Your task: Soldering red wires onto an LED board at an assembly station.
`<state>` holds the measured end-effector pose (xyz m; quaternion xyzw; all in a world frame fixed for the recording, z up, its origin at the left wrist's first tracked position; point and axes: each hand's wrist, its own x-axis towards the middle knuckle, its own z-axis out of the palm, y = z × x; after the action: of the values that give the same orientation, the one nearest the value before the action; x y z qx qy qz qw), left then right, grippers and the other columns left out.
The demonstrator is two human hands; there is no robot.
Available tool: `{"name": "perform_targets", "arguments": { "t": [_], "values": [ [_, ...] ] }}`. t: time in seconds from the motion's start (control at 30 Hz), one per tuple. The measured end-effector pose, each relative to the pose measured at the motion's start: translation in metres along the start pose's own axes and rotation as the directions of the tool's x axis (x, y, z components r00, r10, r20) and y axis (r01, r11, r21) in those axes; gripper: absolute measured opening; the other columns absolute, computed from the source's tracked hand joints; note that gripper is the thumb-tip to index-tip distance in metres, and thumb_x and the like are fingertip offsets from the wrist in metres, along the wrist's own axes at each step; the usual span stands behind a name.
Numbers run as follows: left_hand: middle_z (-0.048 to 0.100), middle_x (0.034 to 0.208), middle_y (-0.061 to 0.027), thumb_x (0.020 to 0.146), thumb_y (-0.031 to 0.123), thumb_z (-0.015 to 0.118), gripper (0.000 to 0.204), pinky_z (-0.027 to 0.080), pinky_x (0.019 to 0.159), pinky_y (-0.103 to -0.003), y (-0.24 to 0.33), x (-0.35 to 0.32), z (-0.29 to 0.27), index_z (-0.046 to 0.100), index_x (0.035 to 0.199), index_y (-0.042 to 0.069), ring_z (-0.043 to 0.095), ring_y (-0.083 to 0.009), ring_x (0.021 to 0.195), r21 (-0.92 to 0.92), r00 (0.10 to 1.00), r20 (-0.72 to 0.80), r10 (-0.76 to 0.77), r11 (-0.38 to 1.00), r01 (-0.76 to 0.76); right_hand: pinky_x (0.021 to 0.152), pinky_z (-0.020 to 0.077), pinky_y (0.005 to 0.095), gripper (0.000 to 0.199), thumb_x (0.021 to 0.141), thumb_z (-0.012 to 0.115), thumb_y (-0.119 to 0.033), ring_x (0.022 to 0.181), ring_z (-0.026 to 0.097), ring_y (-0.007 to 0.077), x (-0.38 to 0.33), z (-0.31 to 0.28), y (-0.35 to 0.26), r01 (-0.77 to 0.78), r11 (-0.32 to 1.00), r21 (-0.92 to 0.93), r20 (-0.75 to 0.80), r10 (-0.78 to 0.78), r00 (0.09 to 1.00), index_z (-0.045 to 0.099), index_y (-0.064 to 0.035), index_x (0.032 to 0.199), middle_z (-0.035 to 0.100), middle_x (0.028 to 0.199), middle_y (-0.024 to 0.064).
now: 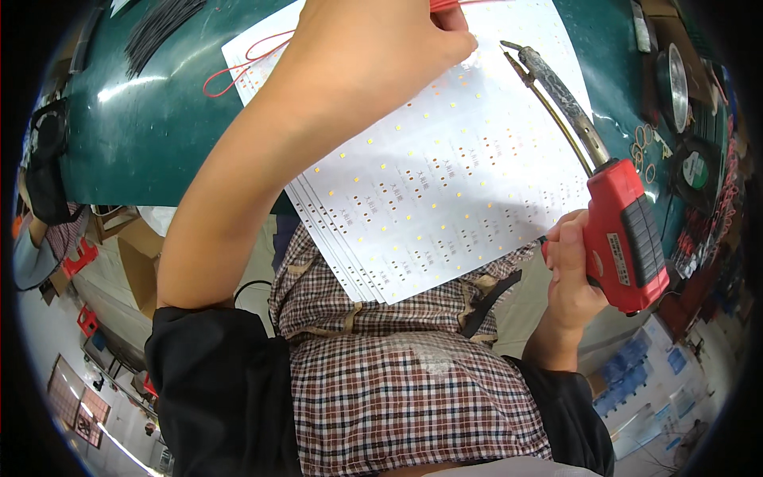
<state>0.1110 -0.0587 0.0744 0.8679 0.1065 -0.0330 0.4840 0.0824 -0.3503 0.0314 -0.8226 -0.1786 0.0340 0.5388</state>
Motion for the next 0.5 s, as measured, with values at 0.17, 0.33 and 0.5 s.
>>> {"name": "perform_targets", "arguments": {
  "t": [0.17,0.33,0.5],
  "values": [
    [0.073,0.083,-0.0229,0.086,0.009,0.068,0.017,0.054,0.072,-0.037,-0.007,0.010,0.015,0.073,0.090,-0.007,0.072,-0.0314,0.078,0.052,0.996,-0.001,-0.085,0.995,0.085,0.047,0.0387,0.0223,0.010,0.095,0.066,0.001,0.051,0.047,0.0074,-0.002,0.000,-0.002,-0.045,0.999,-0.016,0.000,0.046,0.999,0.062,0.0059,0.102,0.062,0.078,0.0108],
    [0.072,0.085,-0.0229,0.087,0.010,0.068,0.018,0.054,0.075,-0.039,-0.012,0.010,0.021,0.074,0.094,-0.005,0.071,-0.0351,0.081,0.109,0.998,-0.058,0.031,0.994,-0.025,0.050,0.0409,0.0226,0.016,0.094,0.068,0.001,0.055,0.050,0.0083,-0.003,0.000,-0.004,-0.087,0.996,-0.031,0.009,0.088,0.996,0.063,0.0052,0.108,0.064,0.081,0.0103],
    [0.070,0.083,-0.0225,0.083,0.009,0.072,0.018,0.054,0.074,-0.041,-0.012,0.002,0.022,0.067,0.092,-0.005,0.070,-0.0356,0.080,0.062,0.994,-0.107,0.024,0.998,-0.017,0.051,0.0418,0.0225,0.021,0.092,0.070,0.002,0.057,0.052,0.0092,-0.003,0.001,-0.004,-0.103,0.992,-0.074,0.029,0.105,0.994,0.063,0.0055,0.112,0.065,0.082,0.0104]
  ]
}}
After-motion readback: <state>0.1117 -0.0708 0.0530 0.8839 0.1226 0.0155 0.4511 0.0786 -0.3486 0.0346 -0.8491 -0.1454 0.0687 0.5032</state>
